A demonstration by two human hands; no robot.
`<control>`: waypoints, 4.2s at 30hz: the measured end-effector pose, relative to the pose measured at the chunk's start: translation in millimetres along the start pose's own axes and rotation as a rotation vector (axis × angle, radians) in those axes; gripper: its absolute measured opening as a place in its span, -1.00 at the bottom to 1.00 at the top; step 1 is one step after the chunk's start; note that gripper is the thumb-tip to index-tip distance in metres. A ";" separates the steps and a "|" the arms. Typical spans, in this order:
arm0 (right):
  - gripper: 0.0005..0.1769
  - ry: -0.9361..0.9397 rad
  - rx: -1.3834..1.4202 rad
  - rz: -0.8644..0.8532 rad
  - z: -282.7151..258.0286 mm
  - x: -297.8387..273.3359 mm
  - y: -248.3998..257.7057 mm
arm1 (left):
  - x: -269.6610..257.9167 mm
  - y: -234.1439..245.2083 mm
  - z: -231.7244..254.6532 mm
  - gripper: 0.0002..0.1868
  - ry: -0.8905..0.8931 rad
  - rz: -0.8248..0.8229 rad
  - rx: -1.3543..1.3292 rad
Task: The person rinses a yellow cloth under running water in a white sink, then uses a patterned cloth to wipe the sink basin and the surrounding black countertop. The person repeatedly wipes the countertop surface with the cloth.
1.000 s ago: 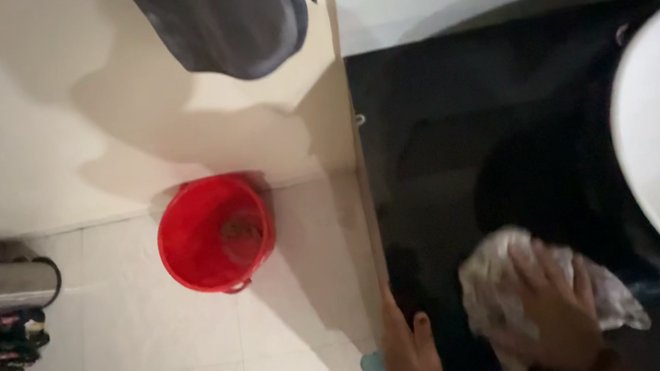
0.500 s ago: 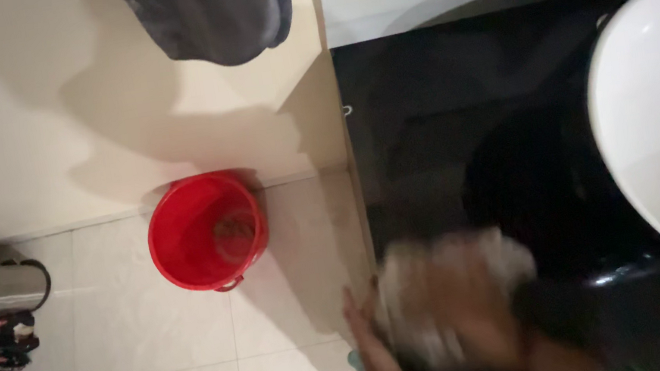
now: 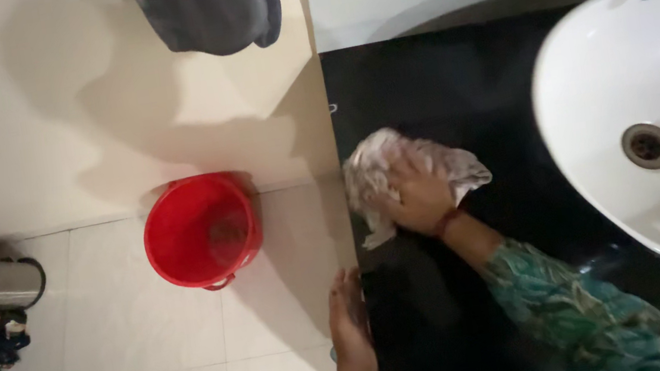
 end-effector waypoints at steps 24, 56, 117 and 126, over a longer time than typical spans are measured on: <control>-0.58 0.062 0.574 0.318 6.0 -205.2 164.5 | -87.3 -32.7 48.4 -0.80 -0.546 -0.106 0.310; 0.09 -0.534 -0.012 -0.035 49.1 -106.5 -14.8 | -22.6 -5.8 -3.9 -0.32 -0.194 -0.109 0.828; 0.01 -0.278 -0.154 -0.313 -4.8 157.9 71.6 | -1.5 -27.5 18.7 -0.28 -0.213 -0.090 0.981; 0.09 -0.586 0.013 0.253 96.5 57.2 43.2 | -1.3 -34.1 23.5 -0.31 -0.176 -0.055 1.053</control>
Point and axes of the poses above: each hand's wrist, its own x-axis towards the middle knuckle, its own y-axis out of the back of the hand, z = x × y, the point moved 4 cm from there along x, towards the middle knuckle, and after that the axes turned 8 degrees about -z, right-handed, at the moved point
